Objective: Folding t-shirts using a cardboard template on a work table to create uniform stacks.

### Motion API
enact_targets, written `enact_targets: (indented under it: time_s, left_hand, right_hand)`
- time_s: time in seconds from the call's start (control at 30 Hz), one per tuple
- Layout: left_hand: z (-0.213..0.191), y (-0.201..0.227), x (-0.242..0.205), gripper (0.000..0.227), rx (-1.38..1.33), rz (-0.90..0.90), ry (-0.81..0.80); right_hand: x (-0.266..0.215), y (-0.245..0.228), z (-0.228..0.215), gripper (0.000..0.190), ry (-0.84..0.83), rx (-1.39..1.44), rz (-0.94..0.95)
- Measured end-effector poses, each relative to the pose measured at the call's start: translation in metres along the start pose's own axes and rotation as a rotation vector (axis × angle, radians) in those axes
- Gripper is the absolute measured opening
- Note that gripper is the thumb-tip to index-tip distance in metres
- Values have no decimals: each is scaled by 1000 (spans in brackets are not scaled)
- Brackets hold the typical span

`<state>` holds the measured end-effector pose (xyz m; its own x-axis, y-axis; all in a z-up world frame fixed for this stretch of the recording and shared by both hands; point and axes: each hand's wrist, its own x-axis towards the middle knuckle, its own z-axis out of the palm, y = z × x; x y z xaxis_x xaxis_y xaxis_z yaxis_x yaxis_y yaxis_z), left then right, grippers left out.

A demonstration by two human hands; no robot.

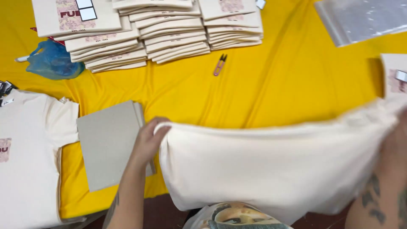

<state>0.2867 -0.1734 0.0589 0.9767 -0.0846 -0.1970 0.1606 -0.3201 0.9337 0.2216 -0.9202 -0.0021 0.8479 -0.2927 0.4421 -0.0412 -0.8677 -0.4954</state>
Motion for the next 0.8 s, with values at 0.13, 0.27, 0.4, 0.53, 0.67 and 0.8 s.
enact_targets:
  time_s: [0.13,0.27,0.4,0.53,0.67,0.8]
  left_hand:
    - [-25,-7,119,29,74,-118,35]
    - [-32,-109,225,30,379,-143,62]
    - [-31,-139,252,29,598,-77,100]
    - [-36,-142,256,28,586,20,195]
    - [-25,-159,263,20,751,53,296]
    - [-9,-127,213,58,641,154,433]
  right_hand:
    - [122,-99,141,46,284,33,-57]
    - [168,-96,267,29,80,-270,-181]
    - [174,-81,341,22,28,-449,-195]
    - [202,-90,356,22,85,-444,-292]
    - [200,-85,377,13,-29,-474,-252]
    - [145,-152,296,35,125,-199,-216]
